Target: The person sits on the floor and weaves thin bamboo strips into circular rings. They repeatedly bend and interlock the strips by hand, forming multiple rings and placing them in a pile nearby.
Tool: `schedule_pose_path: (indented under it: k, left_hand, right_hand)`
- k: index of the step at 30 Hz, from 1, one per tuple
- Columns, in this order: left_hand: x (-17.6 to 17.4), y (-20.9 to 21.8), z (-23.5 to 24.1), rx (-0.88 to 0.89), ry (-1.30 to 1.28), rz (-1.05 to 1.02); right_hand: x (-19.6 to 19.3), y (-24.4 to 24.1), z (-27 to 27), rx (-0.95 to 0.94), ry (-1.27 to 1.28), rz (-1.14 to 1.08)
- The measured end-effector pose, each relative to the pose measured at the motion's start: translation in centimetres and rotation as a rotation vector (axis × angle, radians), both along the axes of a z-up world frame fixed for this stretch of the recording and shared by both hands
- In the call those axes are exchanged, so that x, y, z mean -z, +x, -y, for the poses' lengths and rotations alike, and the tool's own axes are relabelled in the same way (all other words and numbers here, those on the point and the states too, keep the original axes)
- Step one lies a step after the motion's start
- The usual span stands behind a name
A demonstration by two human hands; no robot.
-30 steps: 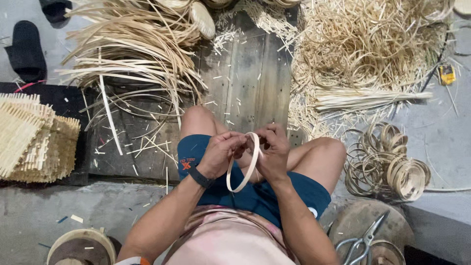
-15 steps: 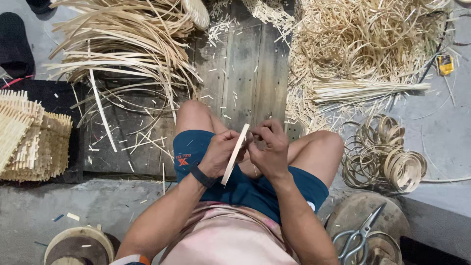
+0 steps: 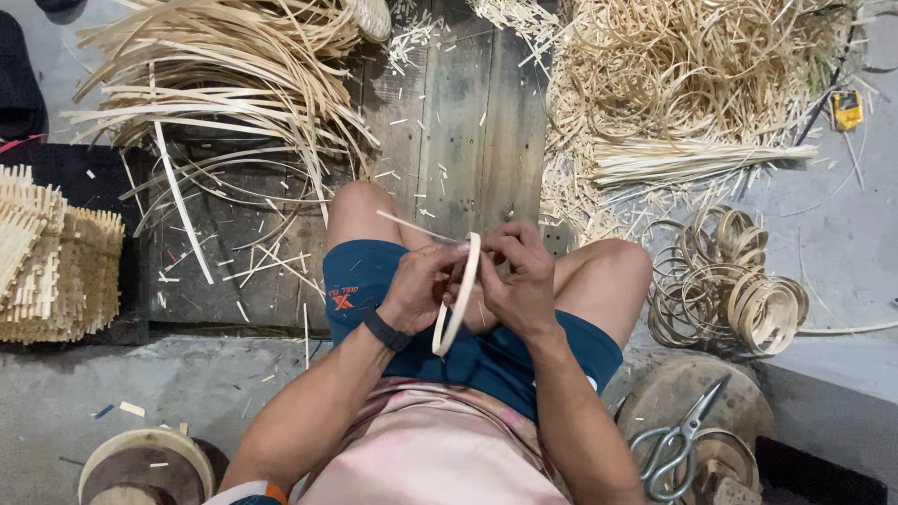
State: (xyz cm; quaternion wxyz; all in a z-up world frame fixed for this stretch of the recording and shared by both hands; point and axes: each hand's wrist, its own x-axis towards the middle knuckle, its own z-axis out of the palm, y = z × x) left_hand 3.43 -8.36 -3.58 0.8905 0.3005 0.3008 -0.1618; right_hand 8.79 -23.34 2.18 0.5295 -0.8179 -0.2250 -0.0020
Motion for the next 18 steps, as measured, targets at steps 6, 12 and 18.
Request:
schedule_pose_path:
  k: [6, 12, 18]
  left_hand:
    - [0.6, -0.1, 0.2, 0.004, 0.052, 0.089]
    - [-0.3, 0.2, -1.8, -0.265, 0.934, 0.408]
    - [-1.1, -1.1, -5.1, -0.226, 1.583, 0.803]
  right_hand:
    - [-1.3, 0.7, 1.1, -0.156, -0.192, -0.095]
    - [-0.1, 0.9, 1.2, -0.014, -0.079, -0.016]
    - [5.9, -1.6, -2.9, -0.069, 0.281, -0.768]
